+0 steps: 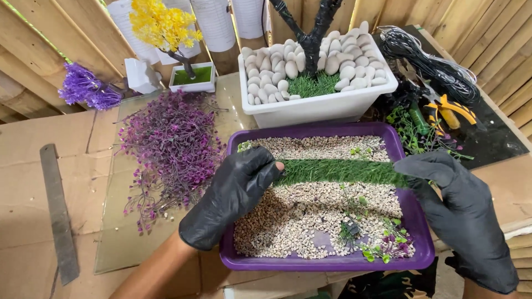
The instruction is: Arranging small artificial green plants and moss in a tray with white gravel to create a miniature landscape.
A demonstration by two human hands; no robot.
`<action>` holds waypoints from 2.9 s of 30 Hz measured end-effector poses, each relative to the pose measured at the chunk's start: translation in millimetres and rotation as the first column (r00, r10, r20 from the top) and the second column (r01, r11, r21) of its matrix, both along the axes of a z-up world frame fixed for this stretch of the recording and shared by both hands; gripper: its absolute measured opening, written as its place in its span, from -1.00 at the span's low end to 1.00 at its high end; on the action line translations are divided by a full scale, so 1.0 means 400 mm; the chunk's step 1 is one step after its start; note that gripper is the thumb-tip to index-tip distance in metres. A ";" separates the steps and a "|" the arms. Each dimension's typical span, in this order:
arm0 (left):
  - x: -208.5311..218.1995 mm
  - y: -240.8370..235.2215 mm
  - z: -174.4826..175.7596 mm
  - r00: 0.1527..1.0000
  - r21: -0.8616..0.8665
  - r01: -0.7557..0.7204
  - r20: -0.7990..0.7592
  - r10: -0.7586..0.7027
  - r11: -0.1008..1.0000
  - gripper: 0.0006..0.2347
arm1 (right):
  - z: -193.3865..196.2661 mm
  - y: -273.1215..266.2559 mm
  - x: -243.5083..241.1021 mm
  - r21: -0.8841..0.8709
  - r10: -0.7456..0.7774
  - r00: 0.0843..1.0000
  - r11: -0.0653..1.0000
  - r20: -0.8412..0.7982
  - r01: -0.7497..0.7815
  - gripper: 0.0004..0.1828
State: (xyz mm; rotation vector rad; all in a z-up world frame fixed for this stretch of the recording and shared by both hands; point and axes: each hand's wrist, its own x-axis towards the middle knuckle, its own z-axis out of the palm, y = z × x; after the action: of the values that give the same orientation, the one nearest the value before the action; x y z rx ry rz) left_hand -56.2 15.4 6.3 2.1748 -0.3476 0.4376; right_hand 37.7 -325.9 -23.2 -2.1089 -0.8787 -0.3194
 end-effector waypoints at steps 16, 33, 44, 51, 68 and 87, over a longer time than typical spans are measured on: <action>-0.004 -0.038 -0.024 0.975 0.031 -0.221 -0.022 0.222 0.975 -0.65 | -0.014 0.006 0.090 -0.443 0.108 0.947 0.895 0.303 0.040 -0.55; 0.025 -0.052 -0.111 0.984 0.391 -0.175 0.098 0.148 0.904 -0.92 | 0.014 0.079 0.089 -0.371 -0.032 0.993 0.926 0.110 0.071 -0.79; 0.090 0.047 -0.107 0.893 0.505 -0.324 0.443 0.082 0.800 -0.87 | 0.005 0.179 0.178 -0.466 0.185 0.828 0.879 0.530 0.102 -0.88; 0.126 0.028 -0.133 0.823 0.810 -0.562 0.529 0.206 0.168 -0.76 | -0.016 0.226 0.238 -0.606 0.303 0.738 0.775 0.603 0.177 -0.85; 0.023 0.064 -0.112 0.955 -0.324 -0.135 -0.294 0.036 0.936 -0.72 | 0.013 0.158 0.165 -0.792 0.364 0.911 0.606 0.195 -0.073 -0.73; 0.134 0.038 -0.122 0.888 0.607 -0.416 0.432 0.158 0.677 -0.84 | 0.011 0.312 0.209 -0.650 0.427 0.624 0.739 0.655 0.176 -0.90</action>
State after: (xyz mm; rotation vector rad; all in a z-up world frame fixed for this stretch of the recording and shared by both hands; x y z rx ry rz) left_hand -2.7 30.5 -42.5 2.9127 -0.3932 1.0218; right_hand 121.3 -201.2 -18.9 -2.5348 -1.9103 -1.0336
